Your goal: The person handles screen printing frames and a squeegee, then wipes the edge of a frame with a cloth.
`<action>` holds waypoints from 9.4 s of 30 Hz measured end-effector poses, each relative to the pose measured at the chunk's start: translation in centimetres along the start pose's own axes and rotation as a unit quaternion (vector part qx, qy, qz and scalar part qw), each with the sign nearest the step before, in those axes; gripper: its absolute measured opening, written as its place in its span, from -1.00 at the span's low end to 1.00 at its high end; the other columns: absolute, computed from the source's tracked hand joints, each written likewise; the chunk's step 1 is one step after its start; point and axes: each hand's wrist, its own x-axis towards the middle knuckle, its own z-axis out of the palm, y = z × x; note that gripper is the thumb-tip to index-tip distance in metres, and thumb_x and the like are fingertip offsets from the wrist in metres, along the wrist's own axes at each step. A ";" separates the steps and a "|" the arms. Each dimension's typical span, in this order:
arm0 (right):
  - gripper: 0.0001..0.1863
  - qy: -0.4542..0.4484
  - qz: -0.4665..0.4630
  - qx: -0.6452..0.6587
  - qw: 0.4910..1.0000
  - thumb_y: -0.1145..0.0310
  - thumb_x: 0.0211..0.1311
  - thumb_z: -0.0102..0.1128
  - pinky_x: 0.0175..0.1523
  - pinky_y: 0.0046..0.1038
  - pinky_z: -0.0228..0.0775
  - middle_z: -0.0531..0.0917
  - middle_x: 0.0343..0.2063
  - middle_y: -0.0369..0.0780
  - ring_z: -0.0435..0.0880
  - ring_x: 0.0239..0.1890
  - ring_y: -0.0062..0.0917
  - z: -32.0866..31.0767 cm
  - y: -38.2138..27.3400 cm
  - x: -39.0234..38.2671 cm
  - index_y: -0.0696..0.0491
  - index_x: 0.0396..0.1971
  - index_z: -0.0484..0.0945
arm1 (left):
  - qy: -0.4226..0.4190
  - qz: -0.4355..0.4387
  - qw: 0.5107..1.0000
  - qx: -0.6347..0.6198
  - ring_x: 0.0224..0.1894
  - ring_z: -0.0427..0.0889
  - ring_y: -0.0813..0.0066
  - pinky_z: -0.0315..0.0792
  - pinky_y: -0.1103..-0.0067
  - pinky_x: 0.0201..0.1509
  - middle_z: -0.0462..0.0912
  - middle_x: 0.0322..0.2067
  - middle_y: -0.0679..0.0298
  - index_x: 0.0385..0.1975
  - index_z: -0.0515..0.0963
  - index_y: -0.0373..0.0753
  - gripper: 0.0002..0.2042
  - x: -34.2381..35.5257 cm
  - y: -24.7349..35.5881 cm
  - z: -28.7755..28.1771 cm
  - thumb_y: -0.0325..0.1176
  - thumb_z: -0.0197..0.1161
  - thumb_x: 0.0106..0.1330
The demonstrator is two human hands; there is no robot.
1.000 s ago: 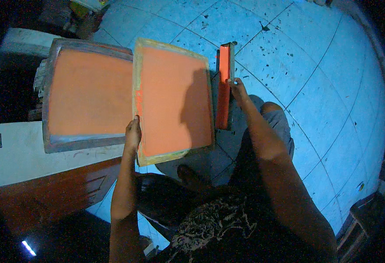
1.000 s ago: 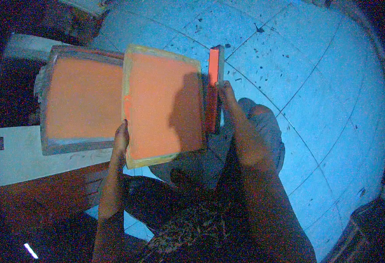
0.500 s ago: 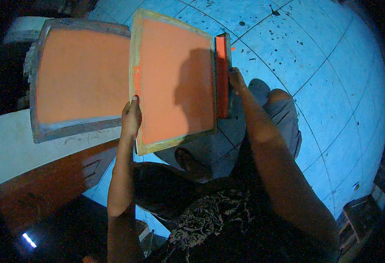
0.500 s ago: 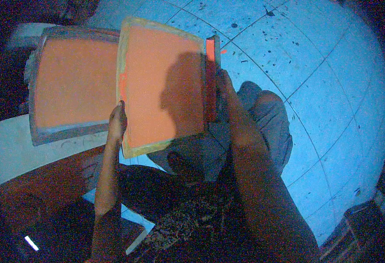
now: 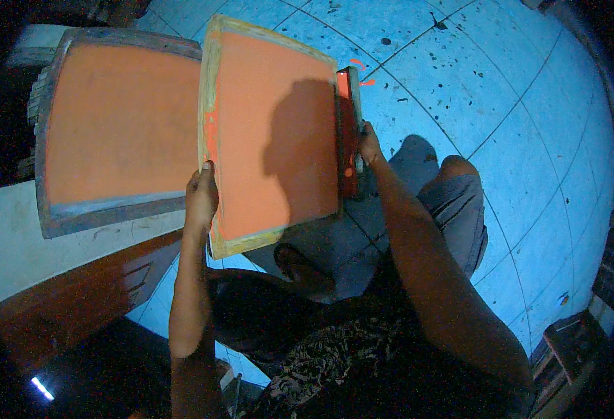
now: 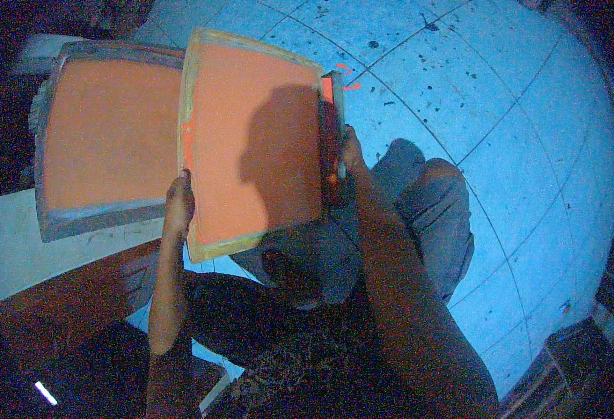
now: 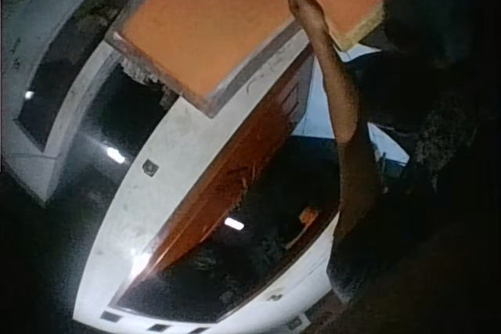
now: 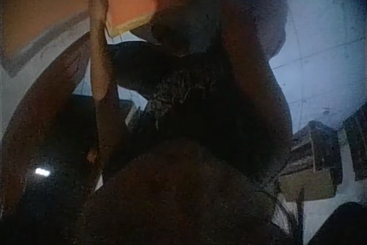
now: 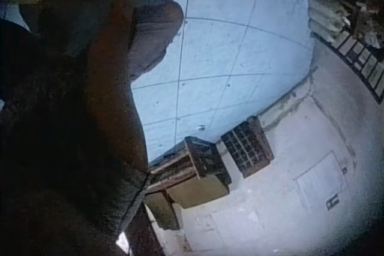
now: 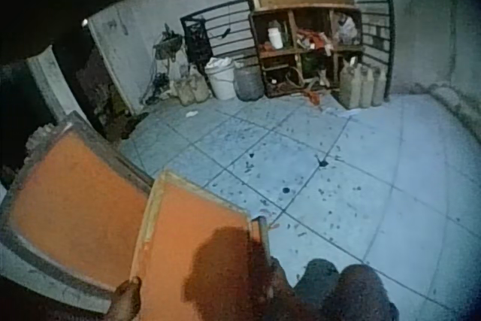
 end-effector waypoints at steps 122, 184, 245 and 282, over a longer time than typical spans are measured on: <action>-0.73 0.075 -0.020 -0.135 0.988 0.15 0.24 0.03 -0.33 -0.49 0.32 0.53 -0.25 -0.37 0.46 -0.31 -0.64 7.7 -22.9 -8.9 -0.04 -0.14 0.39 | -0.108 -0.012 0.984 -0.141 -0.13 0.52 0.41 0.37 0.51 -0.01 0.53 -0.14 0.13 -0.01 0.38 -0.40 -0.45 -0.1 0.8 -8.8 0.04 -0.01 0.28; -0.66 0.344 -0.125 -0.021 0.930 0.26 0.25 -0.04 0.01 -0.42 0.24 0.48 -0.23 -0.14 0.44 -0.15 -0.44 -7.2 9.5 -8.6 0.22 -0.13 0.37 | 0.267 0.296 0.897 -0.191 0.14 0.24 0.26 0.07 0.42 0.24 0.27 0.08 0.12 0.12 0.19 -0.40 -0.50 -3.1 -13.5 -31.1 -0.08 -0.19 0.38; -0.31 -0.142 -0.029 -0.069 0.987 -0.19 0.27 -0.34 0.17 -0.24 0.23 0.37 0.11 -0.14 0.40 0.09 -0.34 55.6 -67.7 -53.7 0.07 0.17 0.21 | -0.405 0.228 0.715 -0.522 -0.24 0.45 0.40 0.32 0.53 -0.18 0.46 -0.21 0.22 0.02 0.30 -0.26 -0.24 -28.3 38.5 -56.7 0.36 -0.34 0.18; -0.51 0.261 0.033 -0.268 0.927 -0.03 0.19 0.02 -0.06 -0.34 0.33 0.55 -0.13 -0.21 0.54 -0.10 -0.42 19.5 -69.1 -45.7 0.06 -0.07 0.44 | -0.048 0.144 0.987 0.060 -0.36 0.42 0.65 0.34 0.63 -0.27 0.52 -0.43 0.37 -0.26 0.50 -0.37 -0.70 -31.5 55.0 -40.0 -0.20 0.05 0.31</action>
